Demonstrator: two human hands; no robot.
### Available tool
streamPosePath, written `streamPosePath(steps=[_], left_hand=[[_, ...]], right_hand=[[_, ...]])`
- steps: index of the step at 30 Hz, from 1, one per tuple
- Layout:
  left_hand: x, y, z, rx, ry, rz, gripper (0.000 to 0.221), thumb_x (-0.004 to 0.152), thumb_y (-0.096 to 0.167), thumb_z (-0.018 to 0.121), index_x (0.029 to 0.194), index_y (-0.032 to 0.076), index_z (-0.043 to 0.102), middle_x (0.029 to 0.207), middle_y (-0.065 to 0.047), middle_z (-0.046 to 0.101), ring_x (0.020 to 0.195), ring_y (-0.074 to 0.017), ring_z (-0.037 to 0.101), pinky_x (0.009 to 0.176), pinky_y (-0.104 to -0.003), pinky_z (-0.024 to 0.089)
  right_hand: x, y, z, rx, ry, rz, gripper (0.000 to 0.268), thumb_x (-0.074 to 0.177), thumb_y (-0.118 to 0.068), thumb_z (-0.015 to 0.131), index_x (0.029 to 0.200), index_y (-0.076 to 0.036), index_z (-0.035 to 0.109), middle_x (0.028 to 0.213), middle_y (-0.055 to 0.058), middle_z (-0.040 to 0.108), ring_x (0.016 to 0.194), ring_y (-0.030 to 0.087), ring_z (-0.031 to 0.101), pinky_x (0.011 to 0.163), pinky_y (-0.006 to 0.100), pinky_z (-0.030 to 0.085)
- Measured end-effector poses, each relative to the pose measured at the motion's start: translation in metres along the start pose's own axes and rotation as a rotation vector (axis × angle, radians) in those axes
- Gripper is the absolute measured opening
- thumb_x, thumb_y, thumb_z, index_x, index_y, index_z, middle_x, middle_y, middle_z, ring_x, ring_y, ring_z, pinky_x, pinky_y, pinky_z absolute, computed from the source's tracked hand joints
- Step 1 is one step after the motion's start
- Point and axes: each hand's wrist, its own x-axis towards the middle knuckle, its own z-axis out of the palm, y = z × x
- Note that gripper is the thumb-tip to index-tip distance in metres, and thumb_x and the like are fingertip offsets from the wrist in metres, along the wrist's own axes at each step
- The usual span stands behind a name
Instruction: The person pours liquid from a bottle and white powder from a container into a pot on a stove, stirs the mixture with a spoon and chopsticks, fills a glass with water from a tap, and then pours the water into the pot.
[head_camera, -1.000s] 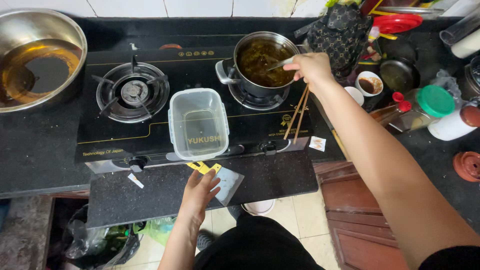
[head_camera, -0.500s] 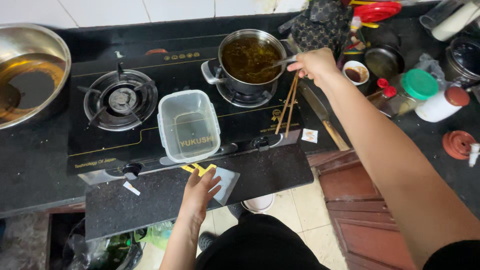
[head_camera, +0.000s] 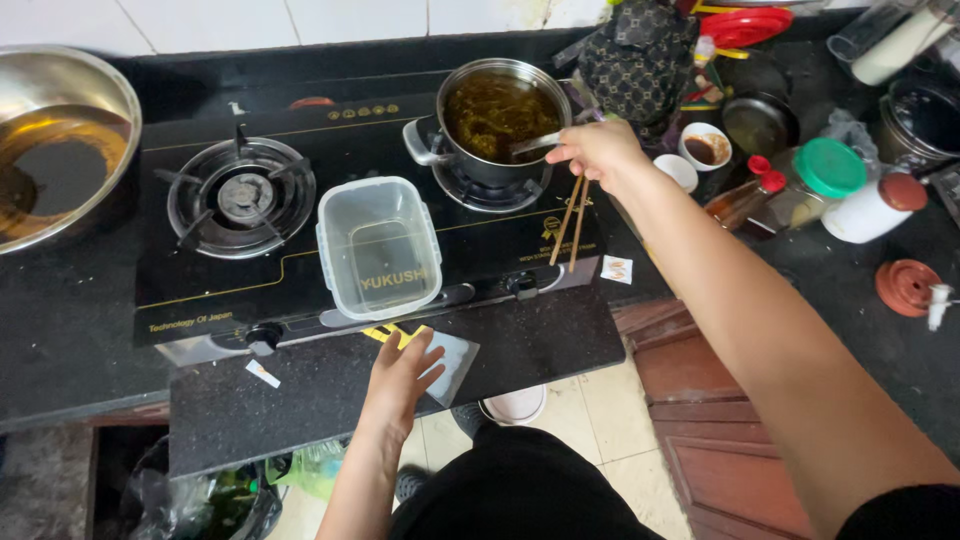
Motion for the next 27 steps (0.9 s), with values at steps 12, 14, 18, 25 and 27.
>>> streamPosePath(steps=[12, 14, 18, 25, 27], left_hand=[[0.044, 0.015, -0.005, -0.201, 0.009, -0.060, 0.089, 0.090, 0.047, 0.065, 0.151, -0.007, 0.030, 0.153, -0.032, 0.041, 0.126, -0.0432, 0.062, 0.099, -0.049, 0.057], [0.051, 0.016, -0.009, -0.216, 0.001, -0.058, 0.088, 0.089, 0.048, 0.065, 0.151, -0.006, 0.031, 0.153, -0.032, 0.042, 0.126, -0.0435, 0.062, 0.099, -0.048, 0.057], [0.058, 0.012, -0.013, -0.208, 0.003, -0.060, 0.089, 0.089, 0.049, 0.066, 0.150, -0.006, 0.031, 0.154, -0.032, 0.042, 0.127, -0.0424, 0.062, 0.100, -0.048, 0.057], [0.057, 0.008, -0.012, -0.233, 0.002, -0.031, 0.102, 0.084, 0.054, 0.070, 0.155, -0.003, 0.025, 0.158, -0.027, 0.035, 0.130, -0.0419, 0.059, 0.101, -0.048, 0.055], [0.055, 0.008, -0.011, -0.241, -0.020, -0.007, 0.104, 0.083, 0.055, 0.071, 0.156, -0.003, 0.026, 0.159, -0.024, 0.035, 0.130, -0.0407, 0.058, 0.100, -0.048, 0.054]], right_hand=[[0.050, 0.006, 0.010, -0.061, 0.134, -0.264, 0.026, 0.095, -0.007, 0.062, 0.108, 0.014, 0.069, 0.081, 0.020, 0.077, 0.050, 0.014, 0.068, 0.041, 0.025, 0.044], [0.052, 0.008, 0.000, -0.084, 0.147, -0.251, 0.026, 0.094, -0.008, 0.063, 0.107, 0.014, 0.069, 0.081, 0.020, 0.077, 0.048, 0.014, 0.065, 0.041, 0.026, 0.044], [0.042, 0.008, -0.023, -0.096, 0.160, -0.206, 0.021, 0.092, -0.008, 0.065, 0.102, 0.010, 0.070, 0.078, 0.018, 0.076, 0.043, 0.013, 0.055, 0.039, 0.026, 0.041], [-0.005, -0.005, -0.047, -0.234, 0.128, -0.142, 0.016, 0.089, -0.010, 0.069, 0.083, 0.005, 0.072, 0.072, 0.010, 0.071, 0.044, 0.008, 0.049, 0.037, 0.025, 0.030], [-0.013, -0.010, -0.042, -0.218, 0.114, -0.118, 0.014, 0.087, -0.008, 0.069, 0.084, 0.005, 0.072, 0.070, 0.010, 0.069, 0.043, 0.008, 0.048, 0.036, 0.026, 0.028]])
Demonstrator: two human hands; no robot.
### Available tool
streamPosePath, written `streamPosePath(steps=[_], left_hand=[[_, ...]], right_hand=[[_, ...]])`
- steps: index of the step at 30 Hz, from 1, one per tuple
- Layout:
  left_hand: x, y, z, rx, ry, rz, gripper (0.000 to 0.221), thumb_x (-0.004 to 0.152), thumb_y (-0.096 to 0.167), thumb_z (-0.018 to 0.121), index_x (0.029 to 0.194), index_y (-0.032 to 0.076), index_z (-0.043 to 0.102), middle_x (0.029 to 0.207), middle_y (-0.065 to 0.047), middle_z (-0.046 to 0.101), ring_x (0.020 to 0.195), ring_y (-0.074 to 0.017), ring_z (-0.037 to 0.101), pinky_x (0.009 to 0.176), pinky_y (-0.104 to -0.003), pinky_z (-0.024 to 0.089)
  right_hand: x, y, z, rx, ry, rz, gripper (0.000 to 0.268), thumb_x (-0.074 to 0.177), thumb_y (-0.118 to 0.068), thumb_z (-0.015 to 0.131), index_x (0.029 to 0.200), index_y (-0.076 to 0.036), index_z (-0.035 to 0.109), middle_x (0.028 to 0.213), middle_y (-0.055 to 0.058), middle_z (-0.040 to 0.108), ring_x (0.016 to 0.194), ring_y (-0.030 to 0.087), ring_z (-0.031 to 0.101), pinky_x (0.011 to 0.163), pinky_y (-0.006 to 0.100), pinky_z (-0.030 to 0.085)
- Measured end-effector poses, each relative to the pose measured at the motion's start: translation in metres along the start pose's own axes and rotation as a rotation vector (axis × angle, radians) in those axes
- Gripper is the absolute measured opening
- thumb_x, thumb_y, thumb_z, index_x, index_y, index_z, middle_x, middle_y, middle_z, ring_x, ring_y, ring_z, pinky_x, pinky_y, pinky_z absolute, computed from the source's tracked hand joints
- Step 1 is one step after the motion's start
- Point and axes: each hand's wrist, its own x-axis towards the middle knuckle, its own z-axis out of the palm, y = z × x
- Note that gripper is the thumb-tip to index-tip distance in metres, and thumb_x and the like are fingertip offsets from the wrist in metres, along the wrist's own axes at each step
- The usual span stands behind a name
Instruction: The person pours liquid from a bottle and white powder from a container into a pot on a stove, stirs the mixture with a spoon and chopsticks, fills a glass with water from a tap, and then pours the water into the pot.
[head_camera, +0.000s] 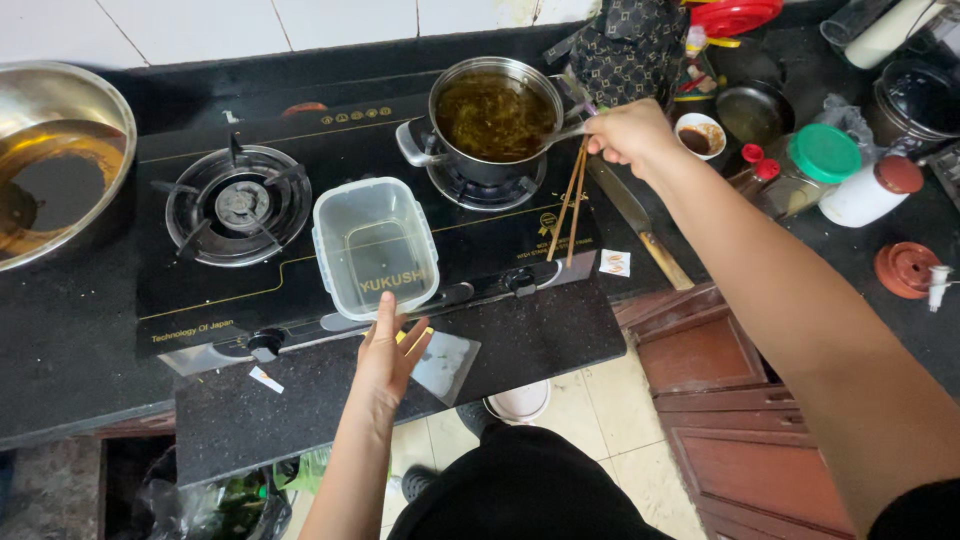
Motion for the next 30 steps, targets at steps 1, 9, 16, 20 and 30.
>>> streamPosePath(steps=[1, 9, 16, 20, 30], left_hand=[[-0.001, 0.000, 0.000, 0.006, -0.001, 0.013, 0.103, 0.082, 0.054, 0.072, 0.156, -0.002, 0.025, 0.159, -0.023, 0.036, 0.130, -0.0398, 0.059, 0.100, -0.047, 0.055], [0.002, -0.007, -0.002, -0.027, 0.024, 0.067, 0.090, 0.076, 0.051, 0.079, 0.144, 0.005, 0.043, 0.148, -0.014, 0.050, 0.124, -0.0354, 0.062, 0.092, -0.044, 0.058], [0.013, -0.017, -0.006, -0.011, 0.091, 0.081, 0.089, 0.074, 0.054, 0.081, 0.139, 0.005, 0.046, 0.134, -0.013, 0.053, 0.112, -0.0314, 0.063, 0.089, -0.044, 0.060], [0.016, -0.020, -0.009, 0.003, 0.105, 0.084, 0.090, 0.074, 0.055, 0.080, 0.141, 0.006, 0.045, 0.134, -0.012, 0.053, 0.114, -0.0308, 0.061, 0.090, -0.044, 0.059], [0.013, -0.017, -0.008, 0.038, 0.095, 0.076, 0.096, 0.074, 0.058, 0.078, 0.145, 0.005, 0.042, 0.148, -0.013, 0.050, 0.119, -0.0311, 0.059, 0.094, -0.044, 0.056]], right_hand=[[-0.003, -0.003, 0.003, 0.008, -0.009, 0.012, 0.013, 0.087, -0.008, 0.070, 0.085, 0.005, 0.072, 0.070, 0.009, 0.068, 0.042, 0.008, 0.047, 0.035, 0.026, 0.027], [-0.003, -0.006, 0.046, 0.109, -0.074, 0.040, 0.014, 0.086, -0.006, 0.070, 0.090, 0.007, 0.073, 0.068, 0.014, 0.068, 0.040, 0.009, 0.045, 0.035, 0.026, 0.026], [0.013, -0.006, 0.067, 0.036, 0.025, -0.137, 0.016, 0.087, -0.009, 0.069, 0.096, 0.001, 0.079, 0.065, 0.011, 0.069, 0.048, 0.010, 0.060, 0.040, 0.025, 0.035], [0.016, -0.011, 0.064, -0.217, 0.140, -0.200, 0.015, 0.088, -0.015, 0.070, 0.092, -0.007, 0.082, 0.063, 0.005, 0.072, 0.055, 0.009, 0.067, 0.056, 0.024, 0.050], [0.034, -0.001, 0.038, -0.509, 0.247, -0.217, 0.017, 0.091, -0.027, 0.068, 0.092, -0.018, 0.082, 0.066, 0.002, 0.073, 0.063, 0.014, 0.072, 0.073, 0.030, 0.056]])
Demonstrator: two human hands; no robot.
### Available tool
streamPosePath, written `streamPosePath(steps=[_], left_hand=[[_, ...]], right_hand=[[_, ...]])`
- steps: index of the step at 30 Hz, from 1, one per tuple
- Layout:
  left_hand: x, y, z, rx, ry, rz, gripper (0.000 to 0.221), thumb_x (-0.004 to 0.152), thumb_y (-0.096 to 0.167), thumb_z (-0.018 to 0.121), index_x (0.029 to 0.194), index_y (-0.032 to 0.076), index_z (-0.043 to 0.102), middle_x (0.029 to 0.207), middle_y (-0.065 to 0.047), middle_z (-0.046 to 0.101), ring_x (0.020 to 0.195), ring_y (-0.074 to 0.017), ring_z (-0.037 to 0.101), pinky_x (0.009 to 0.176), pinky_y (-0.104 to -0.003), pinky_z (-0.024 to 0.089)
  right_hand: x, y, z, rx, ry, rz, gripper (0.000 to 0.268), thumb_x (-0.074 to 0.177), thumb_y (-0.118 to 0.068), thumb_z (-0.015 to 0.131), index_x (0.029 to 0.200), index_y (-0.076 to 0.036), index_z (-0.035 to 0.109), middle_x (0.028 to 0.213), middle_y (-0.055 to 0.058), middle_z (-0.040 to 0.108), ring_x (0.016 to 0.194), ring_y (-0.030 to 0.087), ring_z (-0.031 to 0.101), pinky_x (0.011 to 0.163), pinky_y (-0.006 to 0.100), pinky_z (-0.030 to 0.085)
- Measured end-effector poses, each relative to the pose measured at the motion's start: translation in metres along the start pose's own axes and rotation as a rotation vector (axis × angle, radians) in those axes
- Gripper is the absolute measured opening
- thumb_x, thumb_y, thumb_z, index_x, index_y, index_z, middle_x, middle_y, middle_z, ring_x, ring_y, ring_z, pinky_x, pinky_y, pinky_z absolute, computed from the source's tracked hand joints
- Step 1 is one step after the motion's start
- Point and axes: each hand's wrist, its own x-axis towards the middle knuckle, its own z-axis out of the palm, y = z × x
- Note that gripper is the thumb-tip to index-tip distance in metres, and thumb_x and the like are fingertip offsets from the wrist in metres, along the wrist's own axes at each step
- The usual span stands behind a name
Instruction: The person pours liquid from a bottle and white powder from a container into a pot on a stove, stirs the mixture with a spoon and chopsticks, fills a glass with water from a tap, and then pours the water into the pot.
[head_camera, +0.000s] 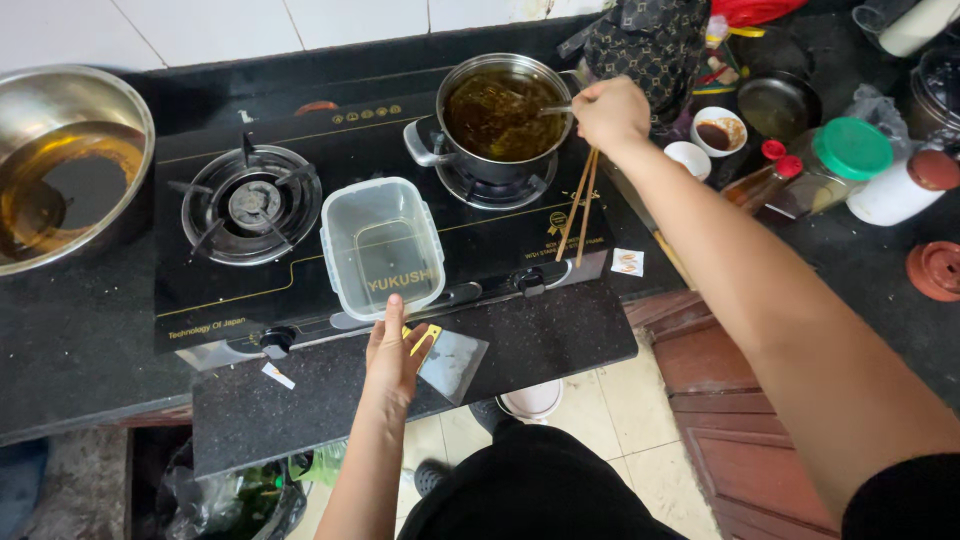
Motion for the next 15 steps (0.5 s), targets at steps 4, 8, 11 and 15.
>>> streamPosePath(steps=[4, 8, 11, 15], left_hand=[[-0.003, 0.002, 0.000, 0.016, -0.011, 0.008, 0.095, 0.075, 0.057, 0.078, 0.145, 0.005, 0.041, 0.146, -0.013, 0.050, 0.120, -0.0317, 0.059, 0.096, -0.045, 0.056], [-0.004, 0.004, 0.000, 0.027, -0.036, 0.008, 0.093, 0.075, 0.059, 0.076, 0.144, 0.006, 0.043, 0.144, -0.013, 0.052, 0.119, -0.0311, 0.059, 0.095, -0.044, 0.055], [-0.006, 0.005, 0.000, 0.035, -0.046, 0.015, 0.092, 0.076, 0.059, 0.076, 0.143, 0.005, 0.045, 0.143, -0.013, 0.052, 0.118, -0.0309, 0.059, 0.095, -0.044, 0.055], [-0.007, 0.005, 0.000, 0.043, -0.048, 0.020, 0.092, 0.076, 0.059, 0.076, 0.143, 0.005, 0.045, 0.142, -0.013, 0.052, 0.119, -0.0304, 0.059, 0.095, -0.044, 0.055]], right_hand=[[-0.001, 0.011, -0.021, -0.143, 0.201, -0.295, 0.014, 0.084, -0.027, 0.080, 0.089, -0.015, 0.085, 0.078, 0.008, 0.075, 0.070, 0.023, 0.070, 0.070, 0.036, 0.056], [-0.011, 0.000, -0.046, -0.043, -0.070, 0.047, 0.018, 0.084, -0.027, 0.077, 0.096, -0.015, 0.081, 0.076, 0.008, 0.074, 0.058, 0.019, 0.068, 0.058, 0.034, 0.054], [-0.018, -0.013, -0.057, 0.009, -0.158, 0.123, 0.016, 0.083, -0.024, 0.077, 0.093, -0.013, 0.082, 0.072, 0.007, 0.073, 0.055, 0.015, 0.065, 0.052, 0.031, 0.049], [-0.020, -0.020, -0.050, 0.069, -0.224, 0.167, 0.014, 0.082, -0.022, 0.078, 0.089, -0.012, 0.081, 0.068, 0.004, 0.071, 0.053, 0.013, 0.061, 0.047, 0.030, 0.045]])
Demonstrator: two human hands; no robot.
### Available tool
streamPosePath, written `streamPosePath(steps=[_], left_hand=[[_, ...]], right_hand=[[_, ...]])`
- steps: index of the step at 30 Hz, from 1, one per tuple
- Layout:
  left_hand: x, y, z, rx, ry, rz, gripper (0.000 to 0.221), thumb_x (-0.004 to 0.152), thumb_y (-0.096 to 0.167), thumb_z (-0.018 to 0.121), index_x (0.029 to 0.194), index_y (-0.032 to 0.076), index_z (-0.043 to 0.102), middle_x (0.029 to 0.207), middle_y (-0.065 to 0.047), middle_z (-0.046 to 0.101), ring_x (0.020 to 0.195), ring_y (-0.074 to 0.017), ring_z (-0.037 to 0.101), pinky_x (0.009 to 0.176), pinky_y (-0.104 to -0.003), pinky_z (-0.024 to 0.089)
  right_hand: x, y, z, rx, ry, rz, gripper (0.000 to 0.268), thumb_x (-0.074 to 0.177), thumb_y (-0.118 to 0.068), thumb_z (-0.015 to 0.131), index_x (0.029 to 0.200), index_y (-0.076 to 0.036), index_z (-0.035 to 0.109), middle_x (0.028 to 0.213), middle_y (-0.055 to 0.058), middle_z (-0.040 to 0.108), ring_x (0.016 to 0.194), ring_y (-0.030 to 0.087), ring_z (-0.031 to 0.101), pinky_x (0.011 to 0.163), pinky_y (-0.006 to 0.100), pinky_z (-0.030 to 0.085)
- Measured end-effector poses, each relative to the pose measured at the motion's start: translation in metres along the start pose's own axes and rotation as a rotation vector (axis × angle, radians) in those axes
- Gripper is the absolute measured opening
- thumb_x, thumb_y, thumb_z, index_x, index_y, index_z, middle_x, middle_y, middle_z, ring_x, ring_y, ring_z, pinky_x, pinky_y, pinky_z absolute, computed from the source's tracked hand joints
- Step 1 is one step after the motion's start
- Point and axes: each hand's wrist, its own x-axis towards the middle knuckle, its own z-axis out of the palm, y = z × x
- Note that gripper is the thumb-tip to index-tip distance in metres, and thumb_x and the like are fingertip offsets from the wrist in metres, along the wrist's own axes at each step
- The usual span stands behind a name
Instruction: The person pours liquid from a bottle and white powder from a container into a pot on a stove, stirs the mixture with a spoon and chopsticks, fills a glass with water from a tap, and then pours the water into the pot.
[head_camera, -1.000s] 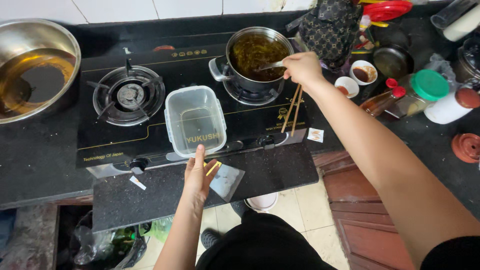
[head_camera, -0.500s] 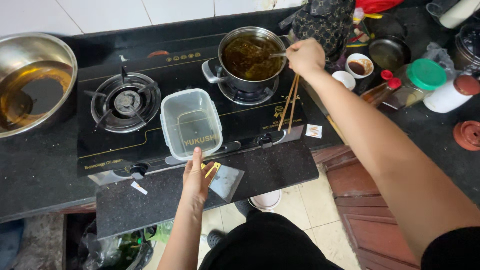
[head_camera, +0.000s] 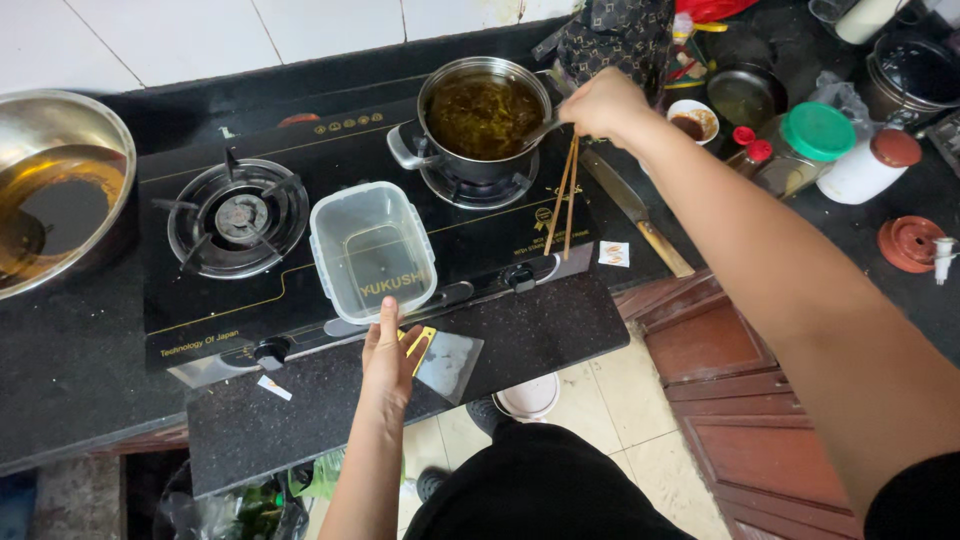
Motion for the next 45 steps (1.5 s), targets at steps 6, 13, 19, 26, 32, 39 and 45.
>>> streamPosePath(steps=[6, 13, 19, 26, 32, 39, 45], left_hand=[[0.001, -0.002, 0.000, -0.001, 0.015, 0.002, 0.090, 0.075, 0.059, 0.076, 0.144, 0.009, 0.043, 0.143, -0.010, 0.052, 0.118, -0.0300, 0.060, 0.094, -0.043, 0.056], [0.005, -0.004, 0.000, -0.021, 0.050, -0.008, 0.089, 0.075, 0.058, 0.077, 0.141, 0.006, 0.046, 0.144, -0.012, 0.054, 0.115, -0.0300, 0.061, 0.092, -0.044, 0.056], [0.007, -0.007, -0.002, -0.018, 0.051, -0.004, 0.088, 0.076, 0.058, 0.077, 0.139, 0.005, 0.047, 0.142, -0.011, 0.055, 0.116, -0.0297, 0.060, 0.094, -0.044, 0.056], [0.009, -0.007, -0.003, -0.014, 0.044, -0.007, 0.089, 0.076, 0.057, 0.076, 0.140, 0.005, 0.045, 0.144, -0.013, 0.052, 0.116, -0.0302, 0.059, 0.095, -0.046, 0.055], [0.009, -0.006, -0.005, 0.008, 0.033, -0.006, 0.090, 0.077, 0.058, 0.075, 0.141, 0.004, 0.044, 0.144, -0.012, 0.052, 0.118, -0.0307, 0.060, 0.094, -0.045, 0.055], [0.008, -0.005, -0.004, 0.021, 0.002, 0.004, 0.095, 0.077, 0.060, 0.074, 0.145, 0.001, 0.044, 0.143, -0.013, 0.053, 0.119, -0.0317, 0.058, 0.093, -0.044, 0.055], [0.009, -0.007, -0.004, 0.019, 0.034, -0.005, 0.096, 0.077, 0.060, 0.075, 0.145, 0.002, 0.041, 0.145, -0.013, 0.053, 0.118, -0.0313, 0.060, 0.094, -0.044, 0.055]], right_hand=[[0.005, 0.005, 0.044, 0.099, 0.045, -0.170, 0.018, 0.081, -0.023, 0.077, 0.092, -0.010, 0.082, 0.072, 0.008, 0.075, 0.061, 0.014, 0.070, 0.061, 0.030, 0.054], [0.020, -0.004, 0.068, -0.067, 0.243, -0.260, 0.017, 0.087, -0.027, 0.073, 0.096, -0.019, 0.084, 0.088, 0.008, 0.077, 0.080, 0.024, 0.073, 0.079, 0.037, 0.056], [0.035, 0.005, 0.056, -0.144, 0.196, -0.172, 0.018, 0.091, -0.031, 0.068, 0.102, -0.023, 0.081, 0.092, 0.006, 0.078, 0.083, 0.027, 0.075, 0.080, 0.041, 0.057], [0.034, 0.018, 0.028, -0.236, 0.279, -0.187, 0.019, 0.085, -0.032, 0.074, 0.097, -0.021, 0.083, 0.094, 0.010, 0.075, 0.087, 0.032, 0.071, 0.081, 0.042, 0.056], [0.004, 0.013, 0.000, -0.186, 0.129, -0.094, 0.019, 0.084, -0.030, 0.074, 0.099, -0.020, 0.081, 0.086, 0.008, 0.076, 0.077, 0.026, 0.074, 0.076, 0.038, 0.058], [-0.017, 0.000, 0.015, -0.179, 0.090, -0.154, 0.018, 0.082, -0.031, 0.075, 0.094, -0.019, 0.084, 0.079, 0.005, 0.077, 0.073, 0.021, 0.075, 0.077, 0.034, 0.057], [-0.012, -0.010, 0.048, -0.149, 0.098, -0.224, 0.019, 0.083, -0.032, 0.077, 0.098, -0.022, 0.083, 0.089, 0.006, 0.077, 0.081, 0.023, 0.073, 0.080, 0.037, 0.056]])
